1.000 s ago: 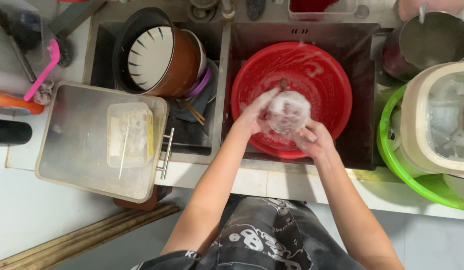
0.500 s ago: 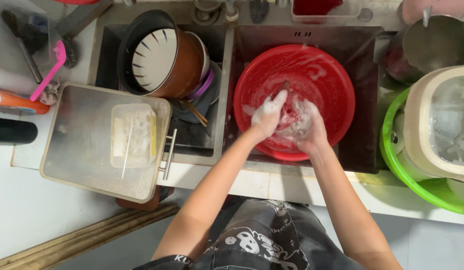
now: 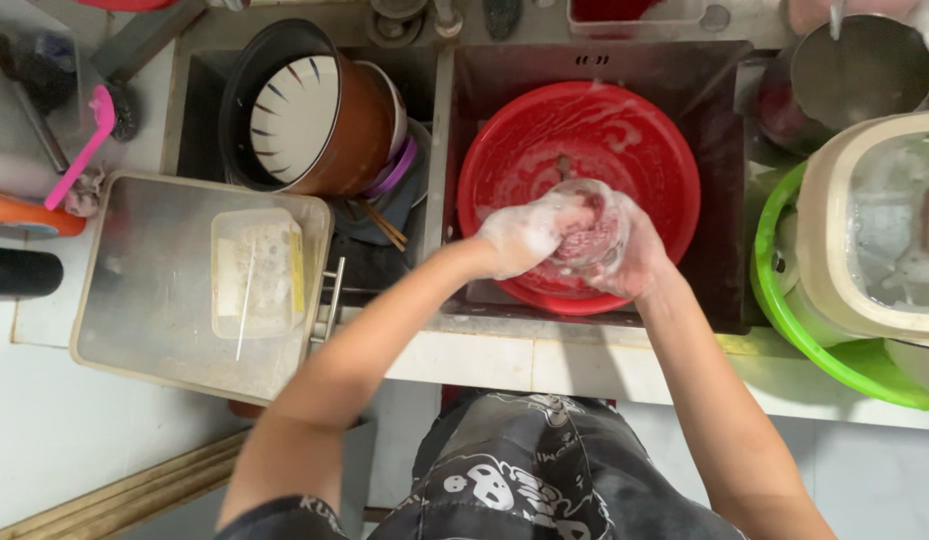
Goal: The person washes dishes at a kitchen sink, scrubbing utensils, a glass, and a saucepan in a red basin of soapy water by hand, then rinses the saucepan under running tap water. A container of minced meat sits on a tray beside the sink.
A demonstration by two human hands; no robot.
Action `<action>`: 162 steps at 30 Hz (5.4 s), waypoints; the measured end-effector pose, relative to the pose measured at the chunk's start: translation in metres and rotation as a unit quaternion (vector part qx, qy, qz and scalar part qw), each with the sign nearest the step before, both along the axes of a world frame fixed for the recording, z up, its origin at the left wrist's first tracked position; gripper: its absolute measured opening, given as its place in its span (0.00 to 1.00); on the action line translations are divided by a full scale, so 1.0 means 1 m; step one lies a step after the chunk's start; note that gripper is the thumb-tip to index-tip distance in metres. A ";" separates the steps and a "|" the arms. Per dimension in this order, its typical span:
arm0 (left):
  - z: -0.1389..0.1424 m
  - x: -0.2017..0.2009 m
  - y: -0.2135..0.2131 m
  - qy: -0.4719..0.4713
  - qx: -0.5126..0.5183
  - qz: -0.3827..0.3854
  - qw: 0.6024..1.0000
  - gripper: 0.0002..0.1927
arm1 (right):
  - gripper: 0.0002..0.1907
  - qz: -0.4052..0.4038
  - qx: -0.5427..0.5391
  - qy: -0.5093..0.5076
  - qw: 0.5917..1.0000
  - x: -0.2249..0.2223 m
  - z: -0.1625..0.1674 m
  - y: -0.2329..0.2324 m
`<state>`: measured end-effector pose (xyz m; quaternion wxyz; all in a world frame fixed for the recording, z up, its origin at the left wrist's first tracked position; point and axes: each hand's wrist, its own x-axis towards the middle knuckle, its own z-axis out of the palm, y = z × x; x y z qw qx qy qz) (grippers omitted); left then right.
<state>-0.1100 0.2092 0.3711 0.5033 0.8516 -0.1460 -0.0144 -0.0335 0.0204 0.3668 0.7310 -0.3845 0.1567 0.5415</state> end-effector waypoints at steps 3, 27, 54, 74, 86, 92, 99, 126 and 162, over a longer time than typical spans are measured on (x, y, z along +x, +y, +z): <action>0.021 0.005 -0.004 -0.037 0.142 -0.040 0.988 0.19 | 0.29 0.003 -0.011 -0.082 0.997 -0.005 0.021 0.005; -0.001 0.024 -0.033 0.307 -0.580 0.113 0.746 0.24 | 0.16 -0.149 -0.157 -0.652 0.727 -0.018 -0.041 -0.003; -0.029 0.014 -0.062 0.089 -0.243 0.431 0.864 0.11 | 0.16 -0.231 -0.188 -0.551 0.779 -0.041 -0.059 -0.010; -0.040 -0.005 -0.058 0.078 -0.193 0.197 0.958 0.21 | 0.22 -0.121 -0.006 -0.151 0.981 -0.005 -0.035 -0.025; -0.026 0.009 -0.049 0.251 -0.462 0.263 0.809 0.16 | 0.30 -0.001 -0.109 -0.383 0.917 -0.019 0.026 -0.023; 0.003 -0.001 -0.063 0.095 -0.233 0.198 0.947 0.13 | 0.28 -0.049 -0.012 -0.218 0.975 -0.012 0.016 -0.016; -0.002 -0.005 -0.036 -0.055 0.109 0.074 0.990 0.15 | 0.26 -0.073 0.084 0.055 0.992 0.001 -0.010 -0.026; -0.025 -0.015 -0.037 0.084 -0.162 0.120 0.976 0.11 | 0.26 -0.017 -0.048 -0.171 0.984 -0.006 0.012 -0.002; 0.054 -0.004 -0.050 -0.085 0.124 0.024 0.988 0.17 | 0.28 -0.080 -0.042 -0.358 0.929 -0.007 0.039 -0.022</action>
